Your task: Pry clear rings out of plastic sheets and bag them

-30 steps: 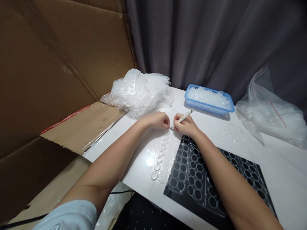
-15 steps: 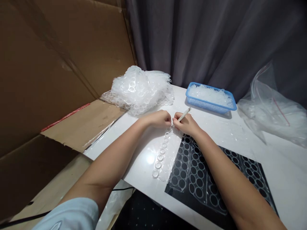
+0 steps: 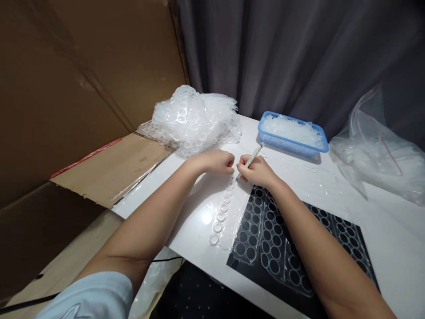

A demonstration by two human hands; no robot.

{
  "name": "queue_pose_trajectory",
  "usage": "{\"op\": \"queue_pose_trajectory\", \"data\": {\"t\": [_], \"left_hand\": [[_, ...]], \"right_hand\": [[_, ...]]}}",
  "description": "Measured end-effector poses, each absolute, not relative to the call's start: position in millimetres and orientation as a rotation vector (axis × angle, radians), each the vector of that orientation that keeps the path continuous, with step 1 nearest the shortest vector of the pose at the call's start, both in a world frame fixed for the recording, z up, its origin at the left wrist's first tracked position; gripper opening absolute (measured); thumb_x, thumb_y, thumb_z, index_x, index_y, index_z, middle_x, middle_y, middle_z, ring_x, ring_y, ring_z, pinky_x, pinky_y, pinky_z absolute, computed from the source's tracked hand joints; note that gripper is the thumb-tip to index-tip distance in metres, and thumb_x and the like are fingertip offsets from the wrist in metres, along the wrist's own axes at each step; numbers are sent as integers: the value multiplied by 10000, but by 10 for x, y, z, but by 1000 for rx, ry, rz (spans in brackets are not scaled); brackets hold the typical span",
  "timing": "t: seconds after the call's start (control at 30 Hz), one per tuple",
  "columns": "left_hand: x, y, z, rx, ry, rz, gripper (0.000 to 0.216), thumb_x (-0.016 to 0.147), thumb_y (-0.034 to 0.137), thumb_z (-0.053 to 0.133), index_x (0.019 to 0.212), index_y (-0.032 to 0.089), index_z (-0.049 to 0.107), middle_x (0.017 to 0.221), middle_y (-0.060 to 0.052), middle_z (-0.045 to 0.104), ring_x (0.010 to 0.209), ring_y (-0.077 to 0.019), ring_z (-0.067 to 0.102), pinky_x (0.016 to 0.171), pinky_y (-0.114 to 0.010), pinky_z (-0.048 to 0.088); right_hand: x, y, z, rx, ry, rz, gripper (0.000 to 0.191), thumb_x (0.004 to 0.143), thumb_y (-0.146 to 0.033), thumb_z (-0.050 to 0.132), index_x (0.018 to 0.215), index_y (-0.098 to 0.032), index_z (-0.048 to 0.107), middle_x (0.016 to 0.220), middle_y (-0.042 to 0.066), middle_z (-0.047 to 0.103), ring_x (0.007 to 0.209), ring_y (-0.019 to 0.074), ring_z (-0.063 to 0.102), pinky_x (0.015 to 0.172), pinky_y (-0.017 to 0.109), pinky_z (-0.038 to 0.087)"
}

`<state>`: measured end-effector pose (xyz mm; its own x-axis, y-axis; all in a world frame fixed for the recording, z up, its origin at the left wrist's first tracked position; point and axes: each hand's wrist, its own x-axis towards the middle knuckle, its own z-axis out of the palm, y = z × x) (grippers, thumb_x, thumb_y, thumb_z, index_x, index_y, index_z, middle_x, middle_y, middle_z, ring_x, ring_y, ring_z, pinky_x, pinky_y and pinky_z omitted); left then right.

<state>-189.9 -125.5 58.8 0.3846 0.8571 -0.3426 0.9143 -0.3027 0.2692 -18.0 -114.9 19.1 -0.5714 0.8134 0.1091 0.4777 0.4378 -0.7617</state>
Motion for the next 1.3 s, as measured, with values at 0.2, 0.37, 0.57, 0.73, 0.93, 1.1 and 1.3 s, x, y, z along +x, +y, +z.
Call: {"op": "queue_pose_trajectory", "data": {"t": [0.2, 0.37, 0.57, 0.73, 0.93, 1.1, 1.3], "left_hand": [[-1803, -1294, 596, 2139, 1466, -223, 204, 683, 326, 556, 769, 180, 668, 668, -14, 612, 600, -130, 520, 557, -247, 331], [-1779, -1255, 498, 2114, 1465, -215, 179, 647, 320, 593, 700, 157, 646, 610, -10, 571, 570, -123, 494, 552, -247, 332], [-2088, -1149, 553, 2029, 1218, -20, 202, 742, 333, 504, 762, 151, 589, 579, 11, 493, 541, -96, 430, 547, -231, 341], [-2258, -1170, 795, 1834, 1479, 512, 301, 854, 365, 323, 720, 160, 497, 544, 8, 402, 457, -75, 331, 466, -234, 277], [-1991, -1257, 688, 2209, 1315, -53, 282, 736, 439, 549, 740, 159, 577, 656, 0, 564, 566, -87, 452, 512, -204, 295], [-1812, -1318, 616, 2209, 1312, -316, 241, 697, 344, 561, 838, 190, 683, 785, -22, 666, 633, -107, 521, 554, -206, 320], [-1739, -1359, 619, 2191, 1390, -356, 262, 637, 354, 625, 827, 203, 721, 747, -33, 679, 626, -137, 544, 559, -231, 336]], "right_hand": [[-189, -1166, 199, -1083, -2315, 898, 165, 789, -222, 465, 634, -191, 509, 514, -13, 565, 518, 111, 514, 530, 251, 357], [-185, -1207, 229, -1070, -2378, 876, 154, 803, -242, 479, 656, -196, 492, 573, -5, 560, 540, 112, 492, 516, 252, 324], [-117, -1304, 210, -1034, -2349, 892, 183, 847, -249, 435, 670, -202, 436, 568, -11, 527, 527, 111, 469, 523, 252, 320], [-70, -1460, 183, -1103, -2196, 893, 222, 874, -297, 415, 676, -203, 444, 611, 1, 569, 580, 126, 531, 566, 255, 364], [-114, -1664, 44, -1273, -1854, 1006, 250, 884, -373, 403, 702, -214, 466, 559, -17, 593, 533, 125, 575, 563, 248, 406], [-142, -1692, -55, -1253, -1822, 1045, 227, 878, -366, 415, 714, -217, 466, 558, -20, 600, 537, 129, 589, 567, 248, 417], [-133, -1686, -55, -1234, -1891, 1016, 238, 886, -372, 399, 713, -215, 449, 575, -12, 592, 544, 129, 568, 568, 252, 407]]}}
